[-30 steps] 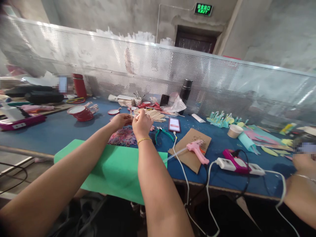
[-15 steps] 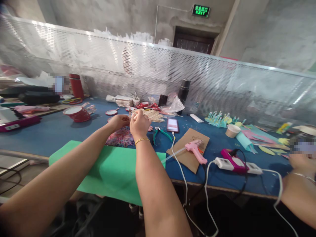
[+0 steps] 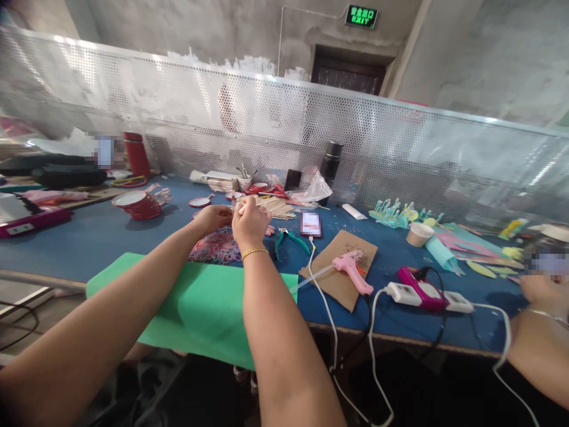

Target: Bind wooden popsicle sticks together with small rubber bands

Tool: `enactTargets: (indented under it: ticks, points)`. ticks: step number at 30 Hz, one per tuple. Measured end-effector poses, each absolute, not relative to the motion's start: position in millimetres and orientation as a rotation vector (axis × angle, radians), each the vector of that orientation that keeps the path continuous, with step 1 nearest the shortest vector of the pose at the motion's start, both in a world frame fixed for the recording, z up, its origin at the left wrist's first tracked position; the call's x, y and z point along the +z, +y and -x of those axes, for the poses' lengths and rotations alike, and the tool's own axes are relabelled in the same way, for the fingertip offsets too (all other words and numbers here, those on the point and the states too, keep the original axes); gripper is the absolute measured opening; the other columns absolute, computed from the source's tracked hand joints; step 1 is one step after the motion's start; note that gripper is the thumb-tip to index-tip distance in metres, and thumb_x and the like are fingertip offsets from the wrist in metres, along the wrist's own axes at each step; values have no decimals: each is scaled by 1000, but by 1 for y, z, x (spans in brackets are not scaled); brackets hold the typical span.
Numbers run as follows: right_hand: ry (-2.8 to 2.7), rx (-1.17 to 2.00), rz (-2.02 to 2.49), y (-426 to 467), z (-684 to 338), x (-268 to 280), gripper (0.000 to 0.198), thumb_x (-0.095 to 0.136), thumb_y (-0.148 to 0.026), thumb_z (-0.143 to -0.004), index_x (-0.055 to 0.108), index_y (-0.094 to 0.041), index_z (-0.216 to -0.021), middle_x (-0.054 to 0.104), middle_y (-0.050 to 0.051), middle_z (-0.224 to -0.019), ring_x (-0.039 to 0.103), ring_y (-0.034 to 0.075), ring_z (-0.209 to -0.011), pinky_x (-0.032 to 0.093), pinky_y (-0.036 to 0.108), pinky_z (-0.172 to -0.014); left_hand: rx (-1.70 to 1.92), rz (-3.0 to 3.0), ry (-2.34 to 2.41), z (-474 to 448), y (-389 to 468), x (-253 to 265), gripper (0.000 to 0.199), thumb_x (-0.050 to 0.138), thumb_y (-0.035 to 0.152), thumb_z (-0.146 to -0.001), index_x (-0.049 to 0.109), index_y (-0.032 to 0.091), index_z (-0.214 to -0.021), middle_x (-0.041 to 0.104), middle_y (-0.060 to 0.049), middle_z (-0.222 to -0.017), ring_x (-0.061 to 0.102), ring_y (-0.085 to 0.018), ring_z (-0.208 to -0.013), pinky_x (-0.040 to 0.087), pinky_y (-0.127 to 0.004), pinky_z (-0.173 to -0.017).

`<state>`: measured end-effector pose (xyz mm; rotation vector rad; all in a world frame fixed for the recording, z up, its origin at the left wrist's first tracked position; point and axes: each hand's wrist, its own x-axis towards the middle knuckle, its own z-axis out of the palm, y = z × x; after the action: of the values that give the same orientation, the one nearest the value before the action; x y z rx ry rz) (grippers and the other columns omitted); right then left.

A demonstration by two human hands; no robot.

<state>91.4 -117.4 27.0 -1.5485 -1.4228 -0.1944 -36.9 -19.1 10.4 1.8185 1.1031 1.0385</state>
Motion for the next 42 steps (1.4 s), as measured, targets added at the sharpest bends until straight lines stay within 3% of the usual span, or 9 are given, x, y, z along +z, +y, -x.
enactTargets:
  ticks: [11, 18, 28, 42]
  points:
    - [-1189, 88, 1338, -115, -96, 29, 35, 34, -45, -95, 63, -26, -98, 69, 1, -88, 62, 17, -84, 41, 26, -75, 1014, -1643, 1056, 28, -35, 19, 30, 85, 35, -48, 65, 15, -58, 65, -3, -58, 61, -15, -60, 52, -28, -66]
    - [-912, 398, 1244, -102, -98, 24, 10, 50, -29, -77, 55, -23, -82, 64, -2, -75, 58, 15, -67, 43, 24, -63, 1003, -1558, 1064, 25, -54, 32, 35, 87, 33, -46, 66, 13, -66, 67, -4, -62, 60, -13, -58, 47, -24, -58]
    - [-904, 463, 1209, -97, -98, 21, 6, 51, -29, -73, 52, -24, -75, 63, -3, -67, 59, 16, -64, 44, 25, -63, 972, -1652, 1091, 27, -45, 27, 31, 83, 36, -52, 67, 12, -60, 66, -7, -57, 55, -10, -50, 27, -20, -42]
    - [-974, 369, 1285, -98, -99, 19, 9, 51, -32, -74, 55, -24, -77, 64, -2, -72, 57, 17, -69, 44, 25, -64, 983, -1605, 1089, 27, -47, 28, 30, 84, 36, -52, 67, 12, -59, 65, -6, -55, 55, -10, -49, 29, -21, -42]
